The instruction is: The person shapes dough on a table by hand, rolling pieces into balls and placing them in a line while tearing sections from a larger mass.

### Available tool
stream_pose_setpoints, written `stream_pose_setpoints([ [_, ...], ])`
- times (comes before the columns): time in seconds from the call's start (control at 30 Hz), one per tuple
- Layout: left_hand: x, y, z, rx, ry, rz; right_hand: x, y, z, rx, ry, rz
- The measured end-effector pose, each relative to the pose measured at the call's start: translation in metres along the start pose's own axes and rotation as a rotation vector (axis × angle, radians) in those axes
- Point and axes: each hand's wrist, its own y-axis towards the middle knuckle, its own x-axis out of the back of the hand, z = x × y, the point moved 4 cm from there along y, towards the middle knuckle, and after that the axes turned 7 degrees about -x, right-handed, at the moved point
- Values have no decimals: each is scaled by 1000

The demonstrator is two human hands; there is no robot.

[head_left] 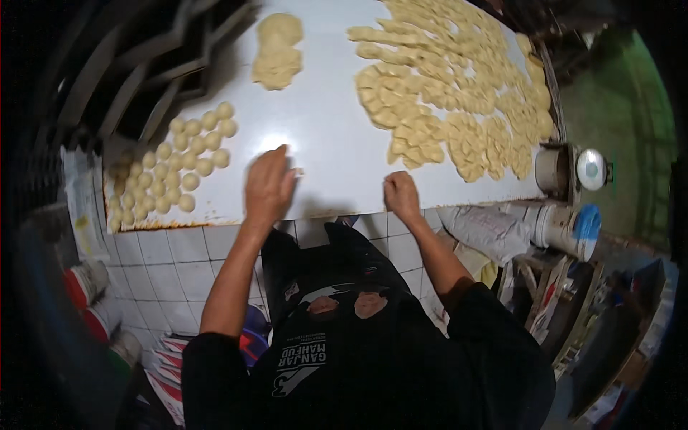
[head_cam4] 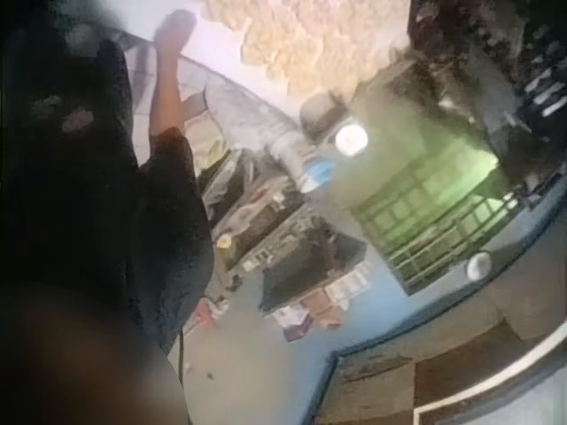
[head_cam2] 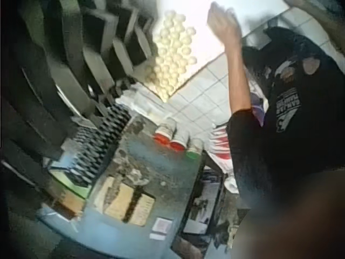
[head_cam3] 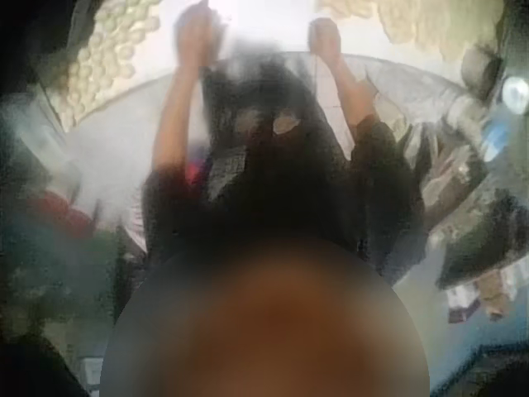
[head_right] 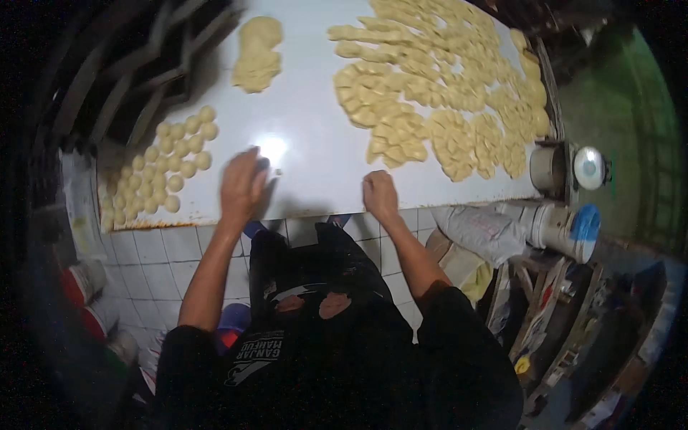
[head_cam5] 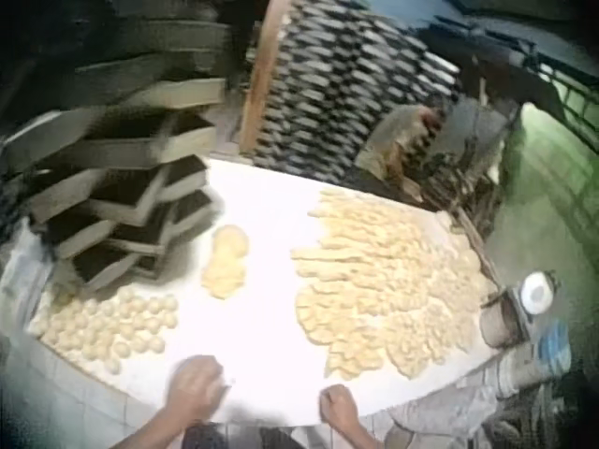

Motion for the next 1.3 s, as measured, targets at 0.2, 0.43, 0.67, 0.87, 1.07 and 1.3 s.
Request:
stream_pose_setpoints([
  [0.2, -207, 69, -112, 6, -143, 160, 77, 34, -21, 122, -28, -45],
  [0.43, -221, 59, -93, 45, -243, 378, 19, 50, -44, 9, -298, 208],
  [0.67, 7, -93, 30, 573, -112, 160, 45, -21, 63, -339, 1048, 1347],
  [0.87, -13, -19, 56, -277, 267, 611, -45, 70, 57, 781, -95, 317],
  [1.07, -113, -21, 24, -145, 246, 491, -117, 10, 115, 419, -215, -214],
  [1.3, -59, 22, 79, -51, 31, 180, -95, 98, 151, 281, -68, 60],
])
